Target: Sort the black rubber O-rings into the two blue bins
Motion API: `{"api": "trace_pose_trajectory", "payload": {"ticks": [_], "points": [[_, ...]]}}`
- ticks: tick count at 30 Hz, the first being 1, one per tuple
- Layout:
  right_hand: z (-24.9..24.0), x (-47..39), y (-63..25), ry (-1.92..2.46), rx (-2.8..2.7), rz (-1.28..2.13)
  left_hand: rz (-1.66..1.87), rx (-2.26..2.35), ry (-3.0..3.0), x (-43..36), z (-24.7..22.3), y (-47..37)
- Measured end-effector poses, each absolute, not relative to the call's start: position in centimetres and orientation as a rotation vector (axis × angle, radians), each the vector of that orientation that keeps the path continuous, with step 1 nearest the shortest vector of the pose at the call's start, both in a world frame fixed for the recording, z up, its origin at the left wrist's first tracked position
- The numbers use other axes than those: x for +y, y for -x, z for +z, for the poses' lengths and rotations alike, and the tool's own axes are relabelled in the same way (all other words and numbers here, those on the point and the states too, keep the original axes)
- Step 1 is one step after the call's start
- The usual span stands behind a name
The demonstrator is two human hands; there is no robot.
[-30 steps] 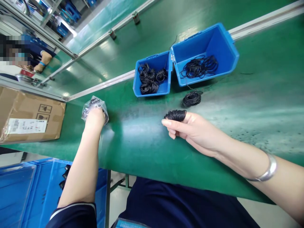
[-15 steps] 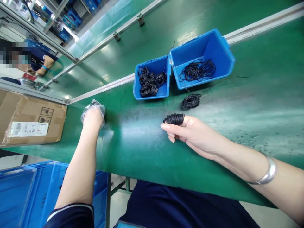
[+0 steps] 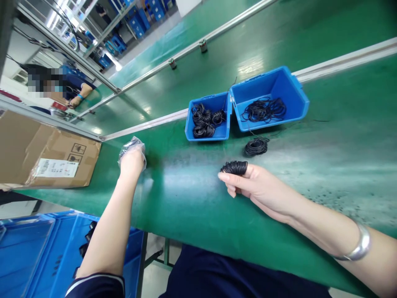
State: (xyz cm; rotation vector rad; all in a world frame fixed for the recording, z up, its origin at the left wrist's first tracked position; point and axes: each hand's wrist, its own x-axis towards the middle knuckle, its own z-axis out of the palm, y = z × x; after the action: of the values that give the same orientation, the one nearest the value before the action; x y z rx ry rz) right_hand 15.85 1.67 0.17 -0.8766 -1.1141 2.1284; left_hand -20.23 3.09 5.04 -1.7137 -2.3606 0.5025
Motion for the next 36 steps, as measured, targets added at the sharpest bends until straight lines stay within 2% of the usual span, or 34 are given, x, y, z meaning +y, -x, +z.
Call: {"api": "trace_pose_trajectory", "payload": {"ticks": [14, 21, 36], "points": [[0.3, 1.7, -15.9, 0.852, -1.172, 2.117, 0.504, -2.183, 1.825, -0.1, 6.3, 19.2], [0.3, 1.7, -15.9, 0.842, -1.179, 2.12, 0.395, -2.161, 1.829, -2.4, 7.1, 18.2], [0.4, 1.8, -15.9, 0.845, -1.211, 2.138, 0.264, -2.202, 1.722, -2.9, 5.9, 20.4]]}}
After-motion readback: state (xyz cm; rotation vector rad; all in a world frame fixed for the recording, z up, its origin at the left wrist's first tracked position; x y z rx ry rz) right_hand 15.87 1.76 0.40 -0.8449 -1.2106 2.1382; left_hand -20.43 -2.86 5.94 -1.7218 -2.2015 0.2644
